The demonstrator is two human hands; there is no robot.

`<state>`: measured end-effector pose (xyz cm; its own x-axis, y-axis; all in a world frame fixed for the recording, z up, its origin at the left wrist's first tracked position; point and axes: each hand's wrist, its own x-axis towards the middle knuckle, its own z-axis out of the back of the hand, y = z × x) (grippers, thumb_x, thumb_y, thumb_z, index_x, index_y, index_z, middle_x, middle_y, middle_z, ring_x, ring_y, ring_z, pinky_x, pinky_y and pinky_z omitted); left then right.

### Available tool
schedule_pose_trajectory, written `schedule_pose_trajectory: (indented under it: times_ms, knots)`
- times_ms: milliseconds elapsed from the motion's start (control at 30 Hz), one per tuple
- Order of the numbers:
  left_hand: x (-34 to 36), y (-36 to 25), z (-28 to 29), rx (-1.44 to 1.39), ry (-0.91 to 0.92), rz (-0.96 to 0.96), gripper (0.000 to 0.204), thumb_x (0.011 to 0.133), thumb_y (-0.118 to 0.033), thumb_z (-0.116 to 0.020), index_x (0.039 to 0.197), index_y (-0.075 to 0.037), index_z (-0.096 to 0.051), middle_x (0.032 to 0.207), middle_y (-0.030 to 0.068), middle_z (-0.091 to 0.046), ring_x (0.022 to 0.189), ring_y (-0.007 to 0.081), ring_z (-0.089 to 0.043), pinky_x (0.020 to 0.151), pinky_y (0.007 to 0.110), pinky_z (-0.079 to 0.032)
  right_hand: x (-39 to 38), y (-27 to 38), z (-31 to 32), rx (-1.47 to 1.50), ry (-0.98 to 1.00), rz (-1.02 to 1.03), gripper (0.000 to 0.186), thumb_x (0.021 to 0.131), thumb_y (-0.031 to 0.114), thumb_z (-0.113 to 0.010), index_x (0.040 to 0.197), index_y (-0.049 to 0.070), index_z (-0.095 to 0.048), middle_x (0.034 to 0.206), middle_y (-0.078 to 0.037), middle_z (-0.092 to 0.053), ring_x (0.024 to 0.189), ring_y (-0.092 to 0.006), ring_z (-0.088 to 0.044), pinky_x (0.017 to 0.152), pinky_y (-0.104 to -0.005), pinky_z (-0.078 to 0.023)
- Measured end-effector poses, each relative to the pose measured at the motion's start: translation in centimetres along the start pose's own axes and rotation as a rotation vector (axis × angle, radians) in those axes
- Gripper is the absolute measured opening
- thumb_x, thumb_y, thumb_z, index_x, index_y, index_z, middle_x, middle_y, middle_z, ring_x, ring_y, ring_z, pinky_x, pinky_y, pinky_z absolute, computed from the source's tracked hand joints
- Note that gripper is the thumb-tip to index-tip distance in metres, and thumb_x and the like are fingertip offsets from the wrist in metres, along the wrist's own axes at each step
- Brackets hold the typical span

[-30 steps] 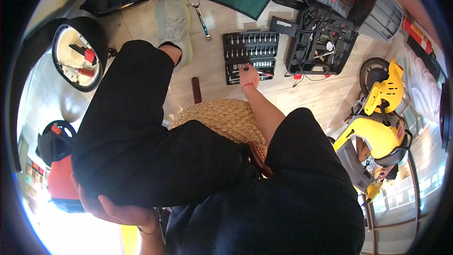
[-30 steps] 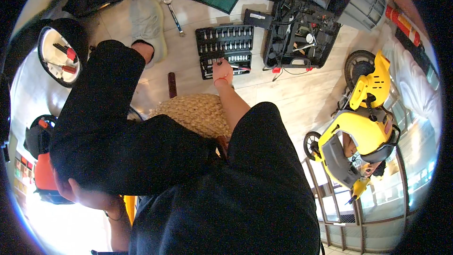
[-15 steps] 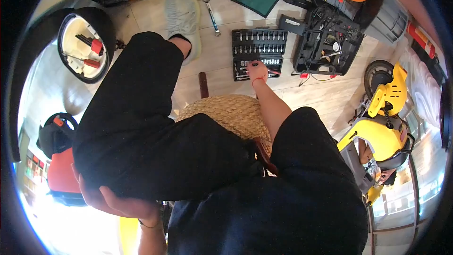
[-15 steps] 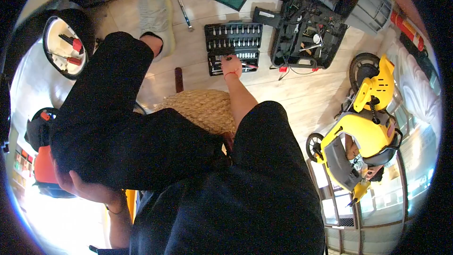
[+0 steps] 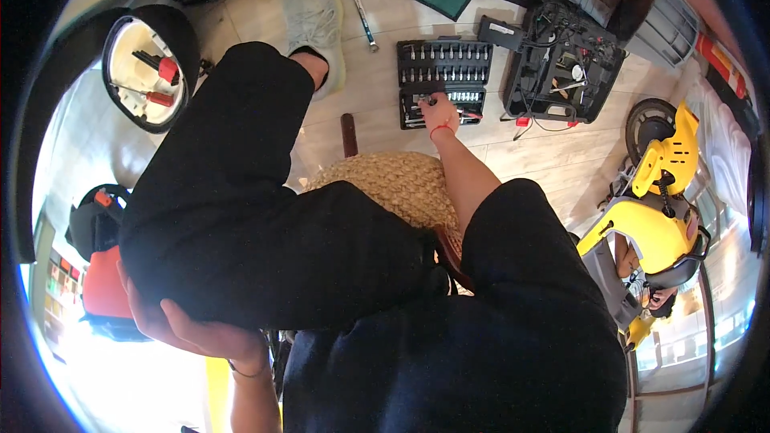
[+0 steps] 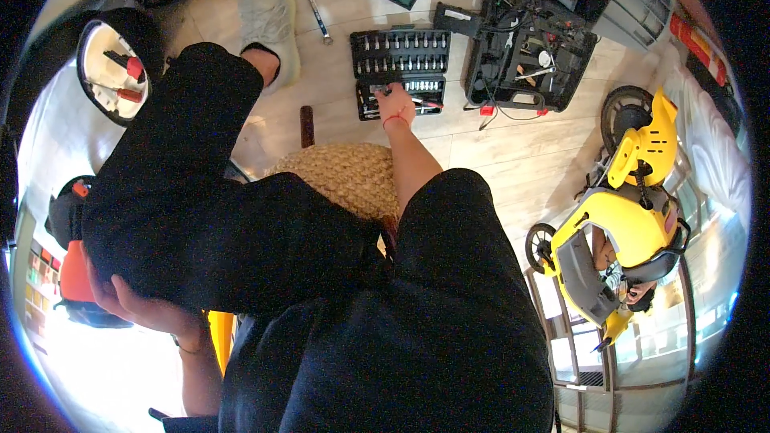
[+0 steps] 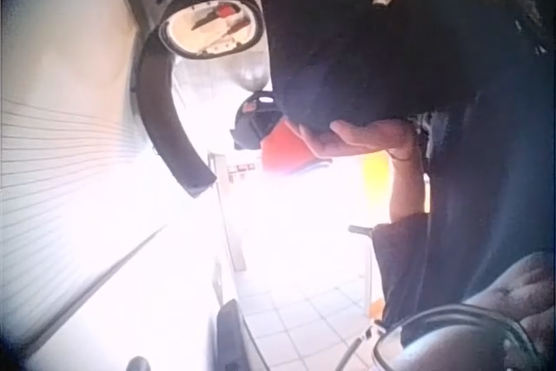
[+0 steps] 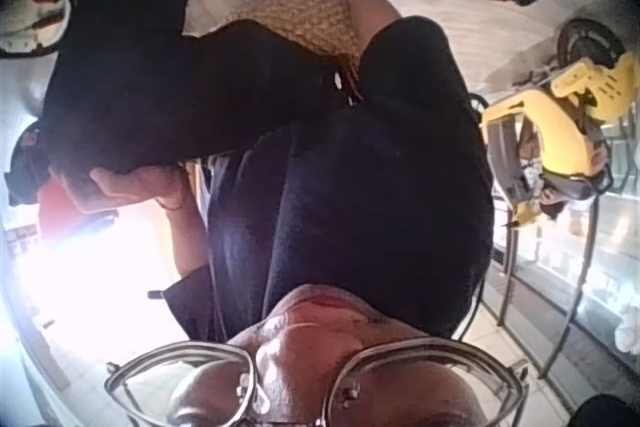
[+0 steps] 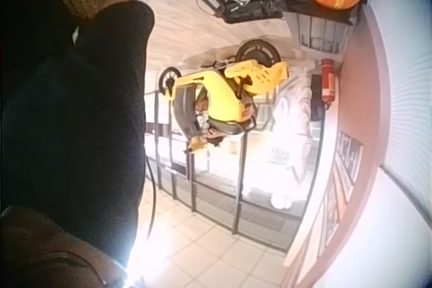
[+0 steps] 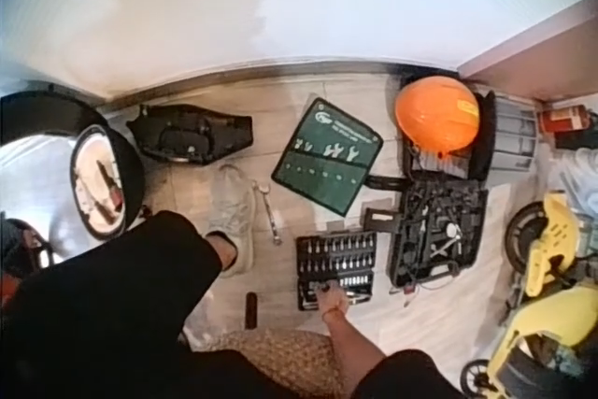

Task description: Using hand tools to maintain and repair the front assembly and handlebars of a scooter.

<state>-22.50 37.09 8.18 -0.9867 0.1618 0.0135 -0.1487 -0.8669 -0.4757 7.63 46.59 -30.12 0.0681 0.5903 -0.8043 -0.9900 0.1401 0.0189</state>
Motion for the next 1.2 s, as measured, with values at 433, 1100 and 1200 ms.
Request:
schedule_pose_trajectory:
  times_ms: [433, 1100, 1200]
  knots:
    - [-0.4, 0.0, -0.2, -0.145, 0.024, -0.004, 0.043, 0.09, -0.02, -0.036, 0.125, 0.004, -0.04, 0.13, 0.0181, -0.043, 0.121, 0.0289, -0.042, 0.106, 0.042, -0.029, 0.1, -0.5, 0.5, -0.096, -0.061, 0.027, 0.047, 0.074, 0.043, -0.067, 0.104, 0.007, -0.058, 0.091, -0.017, -0.066, 0.087, -0.0334, -0.063, 0.074, -0.0407, -0.05]
    - [-8.9, 2.7, 9.4, -1.086, 0.314, 0.213, 0.026, 0.088, -0.004, -0.049, 0.112, 0.003, -0.056, 0.11, 0.0084, -0.057, 0.101, 0.0143, -0.054, 0.089, 0.026, -0.04, -36.5, 20.5, 20.8, 0.499, 0.557, 1.465, 0.024, 0.077, 0.01, -0.069, 0.1, 0.005, -0.063, 0.084, -0.009, -0.066, 0.07, -0.0201, -0.065, 0.06, -0.0288, -0.049]
    - [-12.1, 5.4, 12.9, -0.966, 0.272, 0.387, 0.033, 0.091, -0.021, -0.051, 0.115, 0.002, -0.05, 0.098, 0.0039, -0.052, 0.085, 0.0085, -0.05, 0.077, 0.021, -0.041, -40.7, 19.3, 17.1, 0.518, 0.517, 1.747, 0.019, 0.08, 0.016, -0.064, 0.097, 0.007, -0.063, 0.083, -0.009, -0.066, 0.072, -0.0246, -0.065, 0.061, -0.0328, -0.051]
